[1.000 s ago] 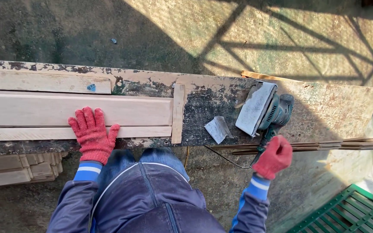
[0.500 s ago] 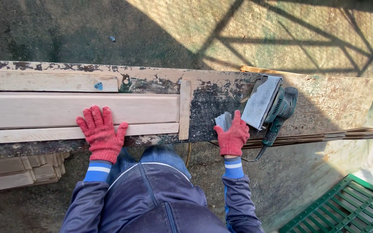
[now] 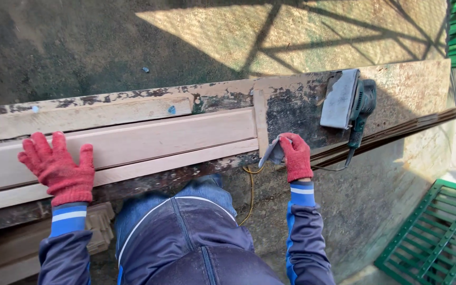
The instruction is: Sanding a long wooden plank using an electric orbital sander and manual sandpaper.
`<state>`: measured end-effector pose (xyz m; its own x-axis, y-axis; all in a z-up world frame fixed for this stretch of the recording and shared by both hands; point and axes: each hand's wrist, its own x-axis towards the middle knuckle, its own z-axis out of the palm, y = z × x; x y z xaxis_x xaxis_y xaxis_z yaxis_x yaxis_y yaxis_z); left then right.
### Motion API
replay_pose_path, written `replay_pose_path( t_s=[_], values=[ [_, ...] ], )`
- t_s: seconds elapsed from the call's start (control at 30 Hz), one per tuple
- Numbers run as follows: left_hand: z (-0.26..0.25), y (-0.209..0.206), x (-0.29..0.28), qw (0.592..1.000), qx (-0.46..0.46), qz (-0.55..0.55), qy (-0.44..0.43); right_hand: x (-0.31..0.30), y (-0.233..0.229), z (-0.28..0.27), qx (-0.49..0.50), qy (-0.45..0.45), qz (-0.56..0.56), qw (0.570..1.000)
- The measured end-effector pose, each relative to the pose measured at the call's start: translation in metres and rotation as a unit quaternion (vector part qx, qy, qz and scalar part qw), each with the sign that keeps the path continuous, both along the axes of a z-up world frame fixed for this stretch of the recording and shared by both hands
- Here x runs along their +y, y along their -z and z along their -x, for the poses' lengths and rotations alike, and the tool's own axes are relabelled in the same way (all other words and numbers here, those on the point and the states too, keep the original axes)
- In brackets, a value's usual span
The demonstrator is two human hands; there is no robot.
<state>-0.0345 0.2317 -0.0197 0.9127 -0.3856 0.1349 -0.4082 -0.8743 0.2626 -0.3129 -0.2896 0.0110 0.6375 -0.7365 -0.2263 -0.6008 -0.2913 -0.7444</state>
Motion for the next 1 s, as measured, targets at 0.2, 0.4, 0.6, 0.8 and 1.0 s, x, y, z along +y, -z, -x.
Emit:
replay_pose_path(
  t_s=[0.2,0.4,0.6,0.8,1.0],
  values=[
    [-0.049,0.006,0.085,0.996,0.081,-0.038,0.008,0.097,0.015,-0.085,-0.016,0.012,0.170,0.985],
    [-0.058,-0.005,0.081,0.996,0.075,-0.040,0.027,0.191,0.097,-0.122,0.300,-0.059,0.218,0.927],
    [-0.051,-0.001,0.084,0.995,0.082,-0.056,0.024,0.339,0.048,-0.198,-0.009,-0.275,0.234,0.932],
    [-0.053,-0.011,0.077,0.995,0.046,-0.066,0.053,0.231,0.059,-0.169,-0.139,-0.127,0.299,0.935],
    [-0.055,-0.006,0.079,0.995,0.079,-0.048,0.045,0.227,0.088,-0.132,0.077,-0.059,0.316,0.944]
  ],
)
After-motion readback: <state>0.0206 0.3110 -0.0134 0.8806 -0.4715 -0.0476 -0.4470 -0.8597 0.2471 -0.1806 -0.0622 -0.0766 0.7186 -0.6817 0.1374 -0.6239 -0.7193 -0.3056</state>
